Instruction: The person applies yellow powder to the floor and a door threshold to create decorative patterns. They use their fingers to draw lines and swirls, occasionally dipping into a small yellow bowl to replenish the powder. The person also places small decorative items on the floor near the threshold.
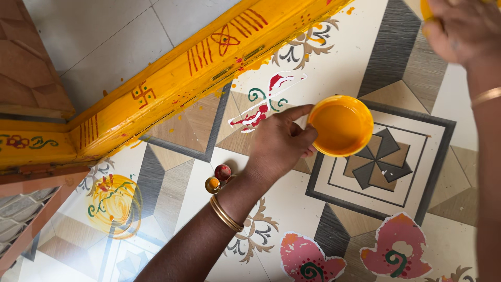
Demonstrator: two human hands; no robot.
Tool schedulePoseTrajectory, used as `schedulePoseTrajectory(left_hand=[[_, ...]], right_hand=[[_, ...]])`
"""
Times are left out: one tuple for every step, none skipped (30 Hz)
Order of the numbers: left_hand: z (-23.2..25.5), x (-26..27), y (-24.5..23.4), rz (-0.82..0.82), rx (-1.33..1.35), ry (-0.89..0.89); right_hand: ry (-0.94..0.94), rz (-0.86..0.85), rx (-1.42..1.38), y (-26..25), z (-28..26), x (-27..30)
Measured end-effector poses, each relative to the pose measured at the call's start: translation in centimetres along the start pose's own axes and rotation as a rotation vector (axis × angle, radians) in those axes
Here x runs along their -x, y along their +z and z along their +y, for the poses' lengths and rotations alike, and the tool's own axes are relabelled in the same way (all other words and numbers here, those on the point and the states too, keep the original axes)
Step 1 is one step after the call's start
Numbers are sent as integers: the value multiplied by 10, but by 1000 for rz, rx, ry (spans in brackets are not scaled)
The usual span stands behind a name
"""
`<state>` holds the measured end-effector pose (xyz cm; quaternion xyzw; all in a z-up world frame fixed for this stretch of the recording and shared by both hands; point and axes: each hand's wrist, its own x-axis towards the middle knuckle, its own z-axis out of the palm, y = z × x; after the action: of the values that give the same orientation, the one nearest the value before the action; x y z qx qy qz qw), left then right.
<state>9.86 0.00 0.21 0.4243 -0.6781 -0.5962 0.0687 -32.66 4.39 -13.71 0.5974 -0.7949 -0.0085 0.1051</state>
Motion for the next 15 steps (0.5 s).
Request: schedulePoseTrajectory(left_hand=[[-1, 2, 2, 2, -13, 14], [-2, 5, 4, 4, -26, 28], [-5, 7, 6, -6, -17, 30], [-7, 10, 9, -16, -8, 31], [-10, 12, 12, -28, 1, 39], [-14, 15, 15, -38, 42, 33], [-17, 19, 19, -49, 86, 34], [-21, 23, 24, -61, 129, 35], [-24, 27, 29, -65, 151, 32], [-26, 32, 36, -69, 173, 30], [-29, 39, 41, -70, 194, 23], [-31, 46, 46, -74, 155, 41], [-32, 52, 52, -80, 117, 60], [-34, 59, 55, -85, 78, 79], [-36, 67, 58, -79, 54, 78]], right_hand=[[-107, 87, 78, -5, -8, 12], [-212, 178, 176, -9, -13, 23], [-234, 158, 57, -11, -14, 37], [-257, 138, -63, -14, -8, 51], [-276, 120, -178, -17, 1, 61], [-354, 208, -346, -19, 9, 70], [-432, 298, -510, -23, 16, 76], [-509, 387, -674, -30, 21, 81], [-316, 330, -767, -40, 19, 89], [-121, 271, -854, -53, 11, 103], [73, 207, -941, -68, -3, 113], [52, 212, -1068, -87, -20, 119], [31, 216, -1192, -109, -38, 125], [111, 71, -1288, -135, -55, 140], [196, -78, -1375, -161, -72, 155]])
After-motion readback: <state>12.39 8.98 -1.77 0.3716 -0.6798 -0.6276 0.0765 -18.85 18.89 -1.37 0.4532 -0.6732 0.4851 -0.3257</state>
